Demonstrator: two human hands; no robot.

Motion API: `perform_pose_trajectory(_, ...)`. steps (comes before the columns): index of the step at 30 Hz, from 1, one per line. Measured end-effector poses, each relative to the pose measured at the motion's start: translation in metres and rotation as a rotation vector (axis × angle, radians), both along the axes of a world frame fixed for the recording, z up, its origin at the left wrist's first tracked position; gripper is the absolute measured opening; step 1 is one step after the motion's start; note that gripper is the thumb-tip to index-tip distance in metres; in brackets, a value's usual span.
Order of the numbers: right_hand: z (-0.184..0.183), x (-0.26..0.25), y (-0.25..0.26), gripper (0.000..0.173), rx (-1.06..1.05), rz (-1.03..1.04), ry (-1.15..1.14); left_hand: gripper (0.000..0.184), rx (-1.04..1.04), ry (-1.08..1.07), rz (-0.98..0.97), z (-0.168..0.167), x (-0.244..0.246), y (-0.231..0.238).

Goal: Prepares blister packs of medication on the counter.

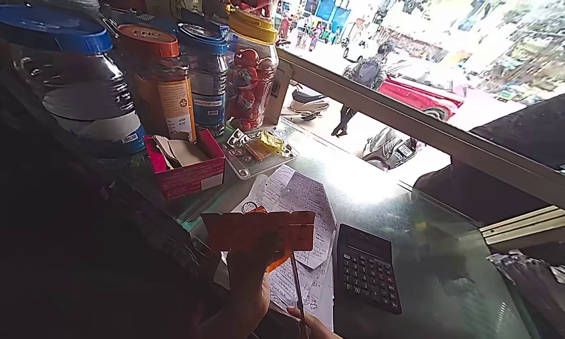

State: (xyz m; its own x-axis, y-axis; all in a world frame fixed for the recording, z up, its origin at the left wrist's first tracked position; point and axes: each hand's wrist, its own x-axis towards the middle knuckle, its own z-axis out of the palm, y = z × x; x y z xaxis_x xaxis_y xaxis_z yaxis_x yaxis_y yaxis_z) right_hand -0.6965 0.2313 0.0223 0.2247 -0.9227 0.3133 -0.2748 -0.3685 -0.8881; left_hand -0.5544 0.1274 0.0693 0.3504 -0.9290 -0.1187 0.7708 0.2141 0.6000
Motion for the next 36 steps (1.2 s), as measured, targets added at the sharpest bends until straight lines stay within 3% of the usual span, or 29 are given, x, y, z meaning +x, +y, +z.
perform_pose_trajectory(19, 0.006, 0.003, -0.013, 0.063, 0.022, 0.043, -0.067, 0.023, -0.077, -0.151, 0.103, -0.013, -0.014, 0.006)
perform_pose_trajectory(36, 0.002, 0.005, -0.015, 0.056, -0.018, 0.034, -0.117, 0.022, -0.105, -0.136, 0.118, -0.014, -0.013, 0.007)
